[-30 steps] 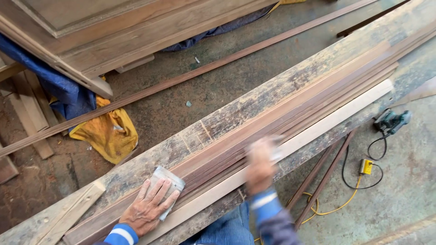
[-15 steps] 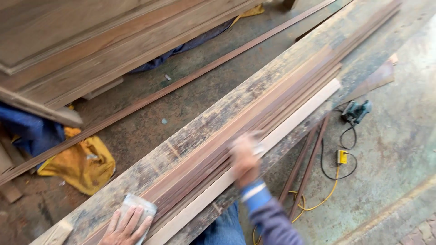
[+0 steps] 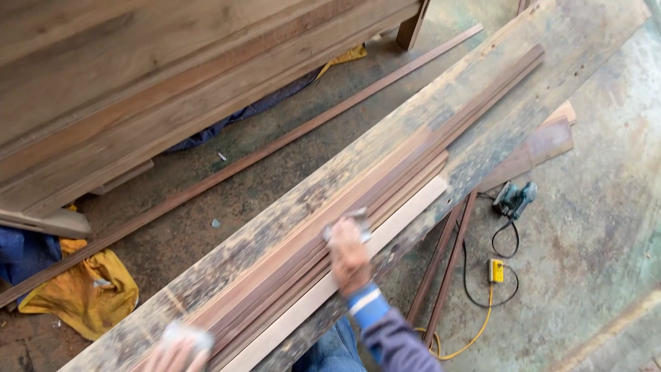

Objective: The recorder is sanding narrow wooden strips using pieces of sandpaper in a workshop environment.

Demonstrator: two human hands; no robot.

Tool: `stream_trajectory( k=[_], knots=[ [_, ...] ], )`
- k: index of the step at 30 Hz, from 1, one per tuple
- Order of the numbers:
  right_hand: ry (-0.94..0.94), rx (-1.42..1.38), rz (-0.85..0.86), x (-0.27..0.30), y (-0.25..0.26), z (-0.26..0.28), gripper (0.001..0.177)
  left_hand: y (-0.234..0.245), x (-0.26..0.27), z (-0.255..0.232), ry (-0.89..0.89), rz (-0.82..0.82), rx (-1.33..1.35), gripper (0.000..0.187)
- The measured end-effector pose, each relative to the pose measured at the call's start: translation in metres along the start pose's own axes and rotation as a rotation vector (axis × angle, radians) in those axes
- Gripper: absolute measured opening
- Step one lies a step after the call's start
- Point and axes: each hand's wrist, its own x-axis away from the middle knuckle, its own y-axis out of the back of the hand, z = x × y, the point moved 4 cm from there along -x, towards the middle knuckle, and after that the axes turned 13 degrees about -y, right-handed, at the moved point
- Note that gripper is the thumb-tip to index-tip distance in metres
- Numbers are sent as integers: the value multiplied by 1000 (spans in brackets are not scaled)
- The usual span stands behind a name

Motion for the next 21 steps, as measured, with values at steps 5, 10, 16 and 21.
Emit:
stream_trajectory(
  k=[5, 10, 16, 21],
  knots=[
    [150, -189, 191, 8, 20, 7, 27, 85, -315, 23, 153, 396, 153, 67],
    [31, -101, 170, -127, 27, -143, 17, 43, -322, 24, 135, 470, 137, 75],
    [-37, -51, 50, -118, 26, -130, 20, 26, -289, 28, 75, 232, 87, 61],
    [160, -215, 243, -71, 49, -100, 25, -25, -225, 3, 130, 102, 55, 53]
  ],
)
